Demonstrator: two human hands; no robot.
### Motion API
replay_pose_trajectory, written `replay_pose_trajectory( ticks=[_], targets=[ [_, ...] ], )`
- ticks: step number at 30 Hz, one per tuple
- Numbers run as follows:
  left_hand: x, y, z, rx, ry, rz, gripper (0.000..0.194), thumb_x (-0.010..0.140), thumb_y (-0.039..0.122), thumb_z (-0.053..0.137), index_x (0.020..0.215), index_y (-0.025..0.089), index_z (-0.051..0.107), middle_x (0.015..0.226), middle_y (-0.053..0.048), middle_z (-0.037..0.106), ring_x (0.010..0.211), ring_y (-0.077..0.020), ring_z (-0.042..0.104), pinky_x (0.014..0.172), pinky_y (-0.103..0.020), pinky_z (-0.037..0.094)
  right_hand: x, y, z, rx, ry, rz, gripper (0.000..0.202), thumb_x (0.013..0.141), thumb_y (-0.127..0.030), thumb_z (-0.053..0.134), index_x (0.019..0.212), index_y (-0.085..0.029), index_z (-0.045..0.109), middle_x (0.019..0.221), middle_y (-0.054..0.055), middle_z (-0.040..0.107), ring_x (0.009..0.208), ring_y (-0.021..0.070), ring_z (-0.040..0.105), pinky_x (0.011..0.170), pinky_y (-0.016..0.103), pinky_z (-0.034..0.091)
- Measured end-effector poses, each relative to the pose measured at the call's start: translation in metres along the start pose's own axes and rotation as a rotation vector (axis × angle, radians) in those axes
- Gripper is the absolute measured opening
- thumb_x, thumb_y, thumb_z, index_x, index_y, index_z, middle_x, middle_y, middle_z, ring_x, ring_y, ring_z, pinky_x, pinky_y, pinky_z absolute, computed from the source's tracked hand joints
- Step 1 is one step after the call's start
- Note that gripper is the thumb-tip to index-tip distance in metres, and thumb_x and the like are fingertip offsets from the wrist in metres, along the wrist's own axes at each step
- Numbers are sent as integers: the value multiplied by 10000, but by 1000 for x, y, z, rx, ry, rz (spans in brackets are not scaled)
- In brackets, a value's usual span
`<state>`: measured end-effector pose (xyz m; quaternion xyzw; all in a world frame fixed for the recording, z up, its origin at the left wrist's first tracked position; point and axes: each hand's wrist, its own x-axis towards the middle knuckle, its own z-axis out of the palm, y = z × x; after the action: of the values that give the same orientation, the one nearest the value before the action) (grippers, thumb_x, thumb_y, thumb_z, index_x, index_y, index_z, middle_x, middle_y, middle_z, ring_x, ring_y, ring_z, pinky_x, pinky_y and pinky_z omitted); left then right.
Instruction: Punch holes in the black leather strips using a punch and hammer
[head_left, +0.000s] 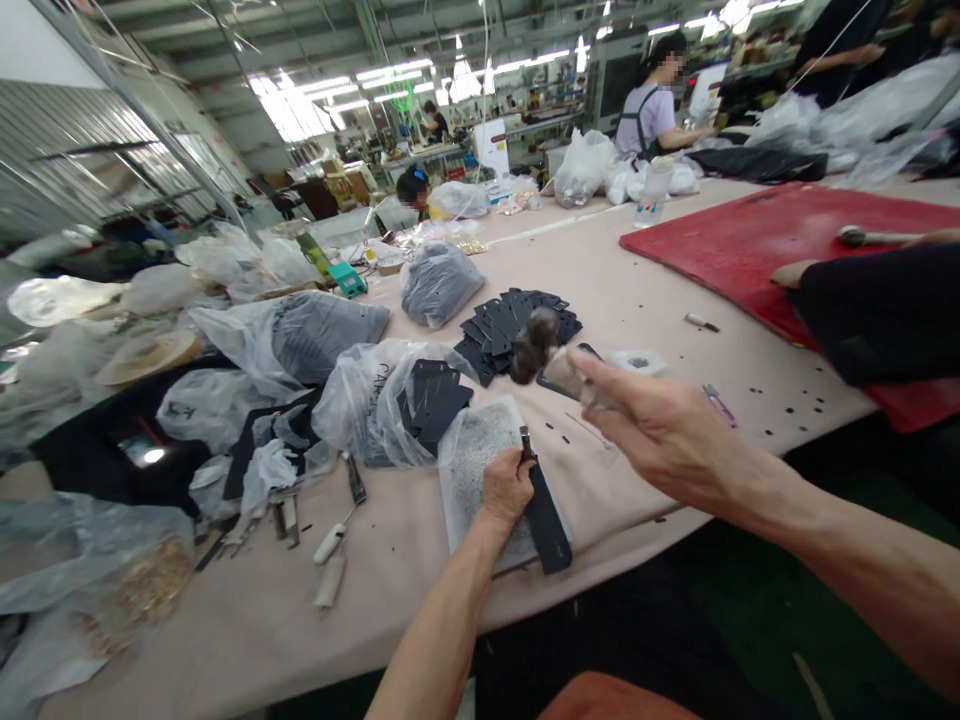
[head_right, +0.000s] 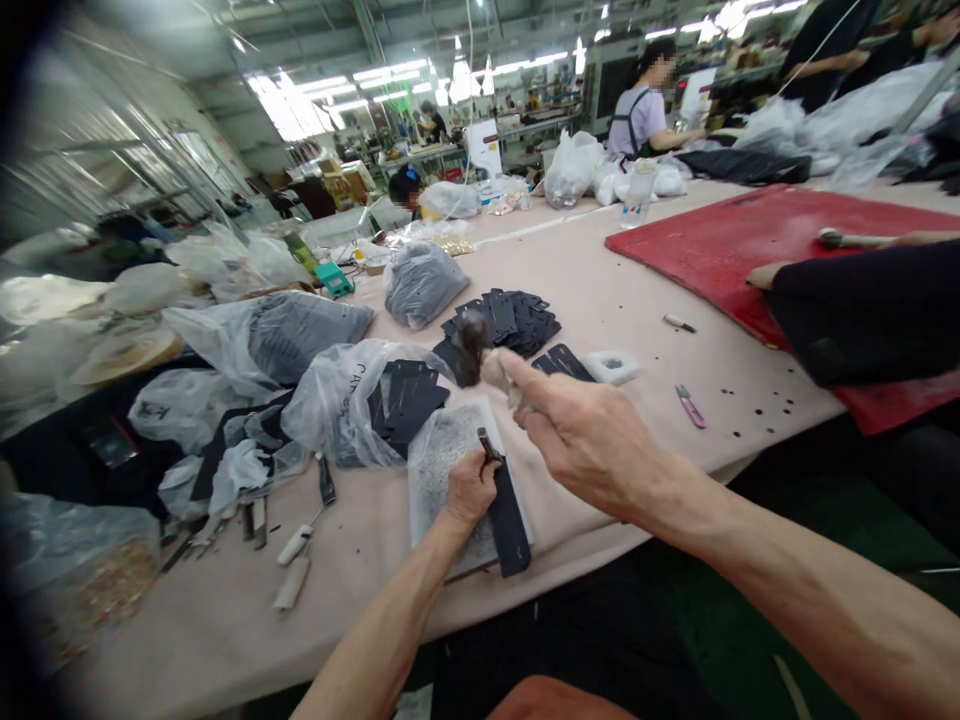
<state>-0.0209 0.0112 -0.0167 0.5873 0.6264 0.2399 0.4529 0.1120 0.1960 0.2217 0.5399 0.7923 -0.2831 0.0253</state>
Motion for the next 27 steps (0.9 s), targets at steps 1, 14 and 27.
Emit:
replay_pose_trajectory(
  ticks=[1,14,27],
  targets=[
    [0,0,0,-6,1,-3,51,834,132,546,810,175,560,748,-50,592,755,-169,585,692,-286,443,2,-4,-3,40,136,-9,604,918,-252,484,1503,-193,347,1169,89,642,911,181,656,785,268,510],
    [-1,0,1,-15,-1,-20,50,832,148,551,797,182,560,742,-51,585,763,-184,590,696,-296,434,17,-12,-22,37,353,-108,620,898,-241,558,1492,-243,383,1310,43,572,997,158,637,882,245,511],
    [0,-1,1,-15,-26,-60,70,844,177,539,781,153,555,785,-41,619,728,-141,567,688,-261,411,-49,62,41,196,-370,392,571,873,-353,502,1438,-272,475,690,18,587,533,120,521,527,226,400]
  ],
)
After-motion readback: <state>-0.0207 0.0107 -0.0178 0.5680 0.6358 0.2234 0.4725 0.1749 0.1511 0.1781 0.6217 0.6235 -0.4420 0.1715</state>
